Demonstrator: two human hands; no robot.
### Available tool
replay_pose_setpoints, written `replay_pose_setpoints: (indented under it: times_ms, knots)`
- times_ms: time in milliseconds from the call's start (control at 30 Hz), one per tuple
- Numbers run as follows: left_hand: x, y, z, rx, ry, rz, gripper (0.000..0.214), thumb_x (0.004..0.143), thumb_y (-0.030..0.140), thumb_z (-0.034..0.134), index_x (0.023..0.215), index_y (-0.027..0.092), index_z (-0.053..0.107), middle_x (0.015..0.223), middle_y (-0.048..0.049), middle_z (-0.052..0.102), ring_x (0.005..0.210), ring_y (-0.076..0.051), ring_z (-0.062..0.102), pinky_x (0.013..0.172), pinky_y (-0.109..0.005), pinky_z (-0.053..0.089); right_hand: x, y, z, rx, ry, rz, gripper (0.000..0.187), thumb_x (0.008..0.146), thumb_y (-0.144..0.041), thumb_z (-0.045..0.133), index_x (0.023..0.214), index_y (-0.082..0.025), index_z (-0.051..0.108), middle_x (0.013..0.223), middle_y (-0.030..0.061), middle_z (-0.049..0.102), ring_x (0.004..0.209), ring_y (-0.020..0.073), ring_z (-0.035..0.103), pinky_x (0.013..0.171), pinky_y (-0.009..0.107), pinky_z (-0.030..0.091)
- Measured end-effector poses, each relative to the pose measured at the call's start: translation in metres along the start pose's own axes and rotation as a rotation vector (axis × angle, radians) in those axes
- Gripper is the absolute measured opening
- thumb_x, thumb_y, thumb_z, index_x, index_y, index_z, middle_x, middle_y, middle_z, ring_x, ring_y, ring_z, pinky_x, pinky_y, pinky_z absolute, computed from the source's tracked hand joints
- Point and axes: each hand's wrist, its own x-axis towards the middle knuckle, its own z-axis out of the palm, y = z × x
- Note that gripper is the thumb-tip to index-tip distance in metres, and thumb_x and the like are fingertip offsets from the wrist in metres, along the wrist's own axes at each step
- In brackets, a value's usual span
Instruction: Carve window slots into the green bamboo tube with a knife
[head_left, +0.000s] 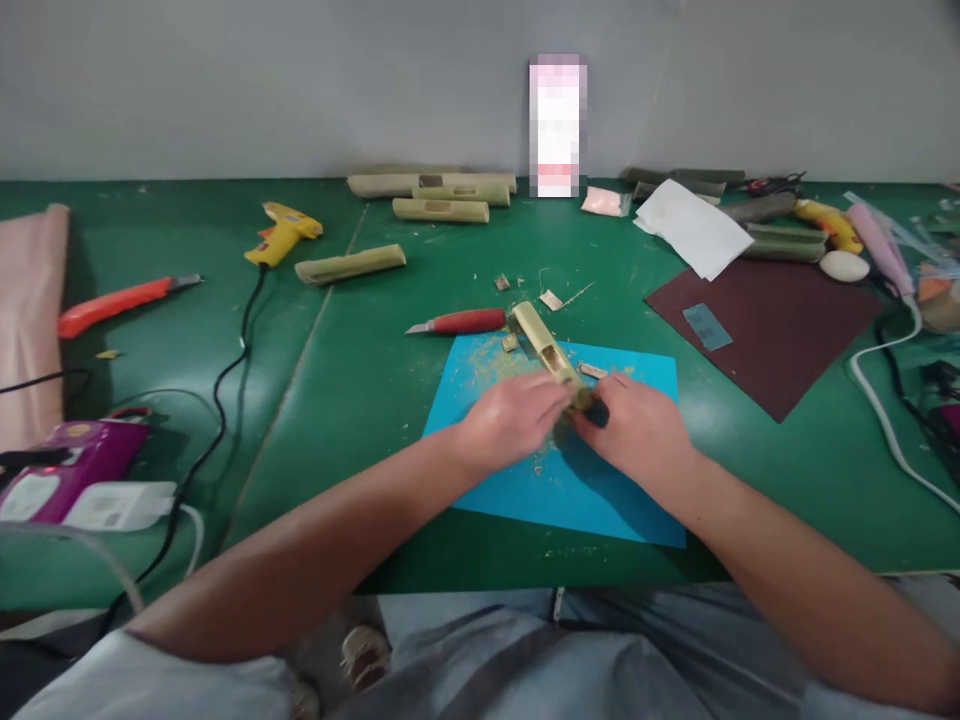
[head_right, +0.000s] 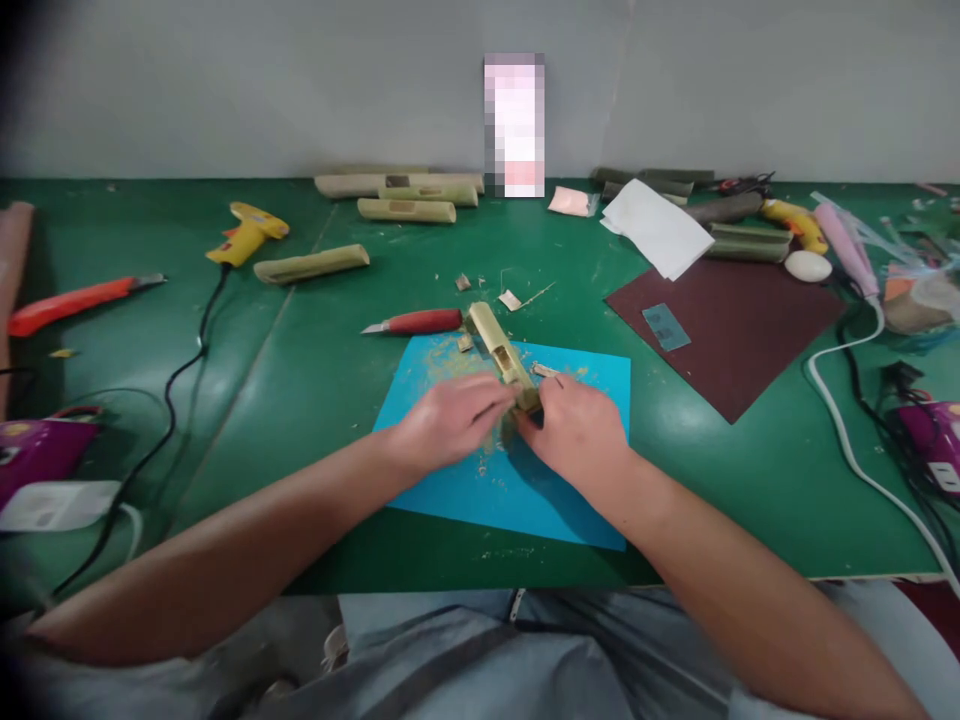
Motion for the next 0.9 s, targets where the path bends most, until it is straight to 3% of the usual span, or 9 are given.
replay_pose_setpoints:
  times_ms: [300, 433, 767, 900]
  knots:
    - [0.002, -0.01, -0.007, 0.086, 0.037, -0.012, 0.025, 0.1, 0.02, 0.046, 0.106, 0.013, 0.069, 0.086, -0.0079, 0.07, 0.079, -0.017, 0.068, 0.069, -0.027, 0.056, -0.002, -0.001, -0.001, 0.023, -0.012, -0.018, 0.027, 0.084, -0.045, 0.061, 0.077, -0.019, 0.061, 0.077, 0.0061, 0.066, 0.072, 0.0193, 0.062, 0.059, 0.031, 0.036]
    - [0.002, -0.011, -0.009, 0.092, 0.104, 0.008, 0.022, 0.099, 0.019, 0.048, 0.11, 0.013, 0.067, 0.092, -0.0085, 0.072, 0.085, -0.016, 0.069, 0.076, -0.028, 0.056, -0.003, -0.003, -0.002, 0.032, -0.027, -0.024, 0.029, 0.085, -0.047, 0.061, 0.077, -0.019, 0.061, 0.077, 0.0058, 0.065, 0.07, 0.0187, 0.061, 0.058, 0.031, 0.035]
    - [-0.001, 0.009, -0.003, 0.002, -0.085, -0.012, 0.024, 0.101, 0.02, 0.045, 0.103, 0.014, 0.068, 0.088, -0.0069, 0.07, 0.081, -0.016, 0.068, 0.072, -0.026, 0.057, -0.003, 0.0, 0.0, 0.041, -0.027, -0.063, 0.026, 0.087, -0.043, 0.06, 0.078, -0.018, 0.061, 0.077, 0.0053, 0.066, 0.069, 0.0183, 0.061, 0.058, 0.031, 0.032]
    - [-0.002, 0.003, -0.005, 0.049, -0.025, -0.001, 0.023, 0.1, 0.021, 0.046, 0.107, 0.015, 0.067, 0.091, -0.0071, 0.071, 0.084, -0.016, 0.068, 0.075, -0.028, 0.057, -0.004, 0.001, -0.001, 0.036, -0.032, -0.082, 0.031, 0.087, -0.046, 0.063, 0.078, -0.017, 0.062, 0.078, 0.0063, 0.066, 0.07, 0.0189, 0.061, 0.059, 0.031, 0.034]
